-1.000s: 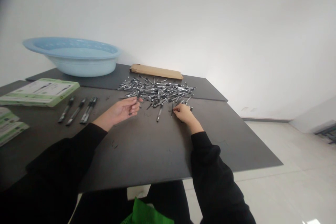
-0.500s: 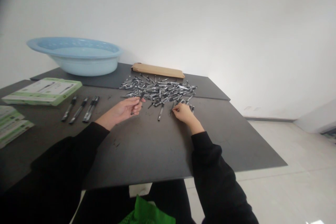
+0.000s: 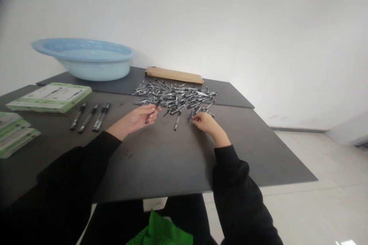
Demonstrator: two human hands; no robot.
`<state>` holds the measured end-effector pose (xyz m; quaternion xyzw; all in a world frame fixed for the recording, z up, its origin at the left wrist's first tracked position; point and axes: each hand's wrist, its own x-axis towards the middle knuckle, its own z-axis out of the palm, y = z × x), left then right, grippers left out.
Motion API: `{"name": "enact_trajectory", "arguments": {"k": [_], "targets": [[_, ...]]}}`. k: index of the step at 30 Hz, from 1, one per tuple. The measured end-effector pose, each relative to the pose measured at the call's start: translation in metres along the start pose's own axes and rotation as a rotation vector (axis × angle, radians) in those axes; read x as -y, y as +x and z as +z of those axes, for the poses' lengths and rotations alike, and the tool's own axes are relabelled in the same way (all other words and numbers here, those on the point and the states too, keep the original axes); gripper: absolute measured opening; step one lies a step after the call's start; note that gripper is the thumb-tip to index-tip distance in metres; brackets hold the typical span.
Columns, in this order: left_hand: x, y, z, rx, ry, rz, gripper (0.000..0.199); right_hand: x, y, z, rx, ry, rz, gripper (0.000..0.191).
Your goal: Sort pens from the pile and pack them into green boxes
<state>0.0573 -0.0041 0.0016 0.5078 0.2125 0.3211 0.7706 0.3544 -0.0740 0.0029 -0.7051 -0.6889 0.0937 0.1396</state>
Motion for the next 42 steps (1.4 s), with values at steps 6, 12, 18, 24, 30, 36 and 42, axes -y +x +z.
{"name": "enact_trajectory", "arguments": {"k": [6, 12, 18, 24, 30, 36, 42], "targets": [[0.001, 0.000, 0.001, 0.000, 0.012, 0.008, 0.016, 0.007, 0.001, 0.005, 0.049, -0.061, 0.002, 0.022], [0.004, -0.002, 0.009, 0.019, 0.047, 0.003, 0.019, 0.010, 0.000, 0.005, 0.055, -0.052, -0.015, 0.020], [0.014, -0.006, 0.026, 0.095, 0.121, -0.061, 0.025, 0.014, 0.000, 0.009, 0.099, -0.044, -0.008, 0.022], [0.023, -0.003, 0.029, 0.158, 0.335, -0.065, 0.030, 0.017, -0.001, 0.009, 0.046, 0.019, -0.118, 0.016], [0.022, -0.001, 0.023, 0.154, 0.527, -0.070, 0.033, 0.016, -0.007, -0.011, -0.067, 0.588, -0.126, 0.017], [0.021, -0.002, 0.023, 0.154, 0.550, -0.080, 0.034, 0.027, -0.013, -0.017, -0.097, 0.842, -0.168, 0.030], [0.024, 0.000, 0.019, 0.171, 0.569, -0.079, 0.033, 0.037, -0.016, -0.015, -0.031, 0.888, -0.187, 0.030]]}}
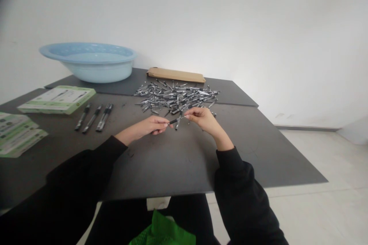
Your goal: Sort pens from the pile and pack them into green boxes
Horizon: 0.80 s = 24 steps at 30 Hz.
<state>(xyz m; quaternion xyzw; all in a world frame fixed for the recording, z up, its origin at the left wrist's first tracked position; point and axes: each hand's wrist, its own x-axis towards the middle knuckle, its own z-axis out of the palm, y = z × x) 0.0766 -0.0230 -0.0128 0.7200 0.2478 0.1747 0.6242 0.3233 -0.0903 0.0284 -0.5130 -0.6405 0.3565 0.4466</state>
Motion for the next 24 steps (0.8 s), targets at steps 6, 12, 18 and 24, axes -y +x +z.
{"name": "enact_trajectory", "arguments": {"k": [6, 12, 18, 24], "targets": [[0.001, 0.001, 0.000, 0.010, -0.003, 0.007, 0.035, 0.004, -0.002, 0.003, 0.019, -0.017, -0.003, 0.031], [0.003, 0.001, -0.001, 0.002, 0.013, 0.002, 0.035, 0.002, -0.001, 0.006, 0.054, -0.020, 0.003, 0.027], [0.000, -0.001, 0.001, 0.010, 0.013, 0.003, 0.033, -0.002, -0.001, 0.014, 0.073, -0.016, 0.003, 0.025], [-0.001, -0.001, 0.005, -0.052, -0.113, -0.062, 0.039, -0.001, -0.001, 0.023, 0.036, 0.057, 0.012, 0.028]]}}
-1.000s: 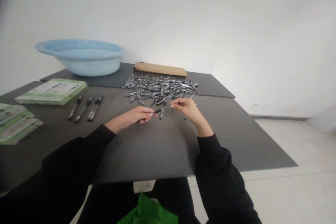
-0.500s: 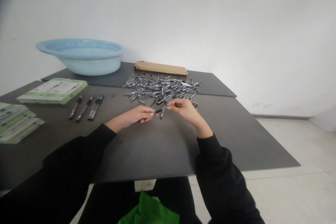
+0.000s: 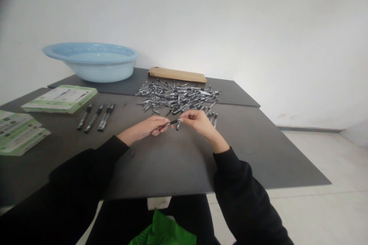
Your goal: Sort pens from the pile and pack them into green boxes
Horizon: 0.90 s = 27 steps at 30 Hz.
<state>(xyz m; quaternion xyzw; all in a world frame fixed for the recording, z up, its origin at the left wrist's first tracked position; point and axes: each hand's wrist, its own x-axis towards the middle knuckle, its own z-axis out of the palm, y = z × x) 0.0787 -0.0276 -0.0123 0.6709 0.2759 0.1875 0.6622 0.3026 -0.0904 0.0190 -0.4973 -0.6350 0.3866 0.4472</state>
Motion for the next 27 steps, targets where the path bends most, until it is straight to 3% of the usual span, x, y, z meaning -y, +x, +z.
{"name": "enact_trajectory", "arguments": {"k": [7, 12, 18, 22, 27], "targets": [[-0.002, -0.001, 0.001, -0.094, -0.105, 0.023, 0.031, -0.005, 0.004, 0.005, -0.056, 0.075, -0.009, 0.030], [-0.008, -0.004, 0.005, -0.063, -0.259, -0.037, 0.031, -0.010, 0.005, 0.005, -0.084, 0.112, -0.010, 0.029], [-0.009, -0.003, 0.005, -0.152, -0.220, -0.032, 0.029, -0.012, 0.006, 0.007, -0.087, 0.149, 0.002, 0.027], [-0.009, -0.003, 0.006, -0.079, -0.322, -0.136, 0.031, -0.012, 0.007, 0.007, -0.094, 0.149, 0.004, 0.028], [-0.004, 0.000, 0.006, -0.134, -0.229, -0.074, 0.025, -0.013, 0.006, 0.007, -0.086, 0.137, 0.002, 0.028]]}}
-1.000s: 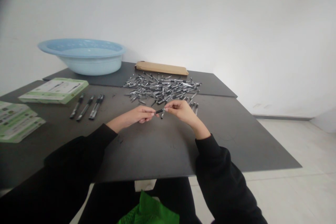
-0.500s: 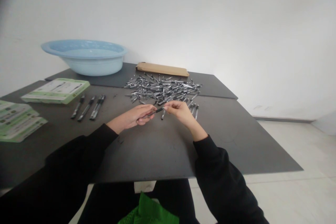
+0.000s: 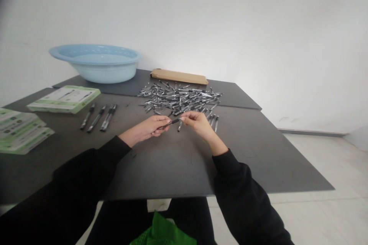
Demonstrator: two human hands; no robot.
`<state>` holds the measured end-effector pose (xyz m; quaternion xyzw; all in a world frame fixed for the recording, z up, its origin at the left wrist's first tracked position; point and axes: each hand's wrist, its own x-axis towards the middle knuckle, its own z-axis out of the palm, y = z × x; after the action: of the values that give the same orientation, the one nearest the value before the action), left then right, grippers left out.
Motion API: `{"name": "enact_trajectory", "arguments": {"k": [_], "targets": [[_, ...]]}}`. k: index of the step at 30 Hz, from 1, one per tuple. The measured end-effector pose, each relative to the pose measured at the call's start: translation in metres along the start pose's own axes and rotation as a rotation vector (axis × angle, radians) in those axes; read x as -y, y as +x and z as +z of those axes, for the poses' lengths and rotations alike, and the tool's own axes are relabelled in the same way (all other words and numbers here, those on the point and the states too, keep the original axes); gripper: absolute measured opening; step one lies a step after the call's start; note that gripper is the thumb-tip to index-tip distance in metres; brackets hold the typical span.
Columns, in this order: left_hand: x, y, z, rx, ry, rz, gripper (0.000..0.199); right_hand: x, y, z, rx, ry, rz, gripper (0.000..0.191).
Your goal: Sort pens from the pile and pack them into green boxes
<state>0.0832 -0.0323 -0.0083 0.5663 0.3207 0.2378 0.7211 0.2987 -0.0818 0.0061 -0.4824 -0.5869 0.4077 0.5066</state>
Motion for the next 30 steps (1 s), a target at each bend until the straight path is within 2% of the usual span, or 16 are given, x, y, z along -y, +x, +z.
{"name": "enact_trajectory", "arguments": {"k": [5, 9, 11, 14, 23, 27, 30], "targets": [[-0.003, -0.001, 0.000, -0.035, -0.016, -0.007, 0.028, -0.002, 0.001, -0.001, -0.018, -0.015, -0.004, 0.030], [-0.005, -0.005, 0.001, 0.105, -0.108, -0.137, 0.037, -0.003, 0.001, 0.001, -0.029, -0.009, 0.008, 0.031], [-0.005, -0.006, 0.001, 0.130, -0.076, -0.135, 0.038, -0.003, 0.000, 0.003, -0.011, -0.010, 0.014, 0.032], [-0.004, -0.006, 0.001, 0.065, -0.006, -0.063, 0.030, -0.003, 0.001, 0.005, -0.009, -0.021, 0.006, 0.033], [-0.001, -0.002, 0.008, -0.130, 0.160, 0.128, 0.029, -0.015, 0.006, 0.011, -0.147, -0.067, -0.060, 0.034], [-0.001, -0.002, 0.009, -0.188, 0.347, 0.223, 0.033, -0.016, 0.006, 0.014, -0.148, -0.048, -0.049, 0.035], [-0.005, -0.002, 0.003, -0.198, 0.398, 0.247, 0.031, -0.016, 0.006, 0.016, -0.132, -0.030, -0.033, 0.034]]}}
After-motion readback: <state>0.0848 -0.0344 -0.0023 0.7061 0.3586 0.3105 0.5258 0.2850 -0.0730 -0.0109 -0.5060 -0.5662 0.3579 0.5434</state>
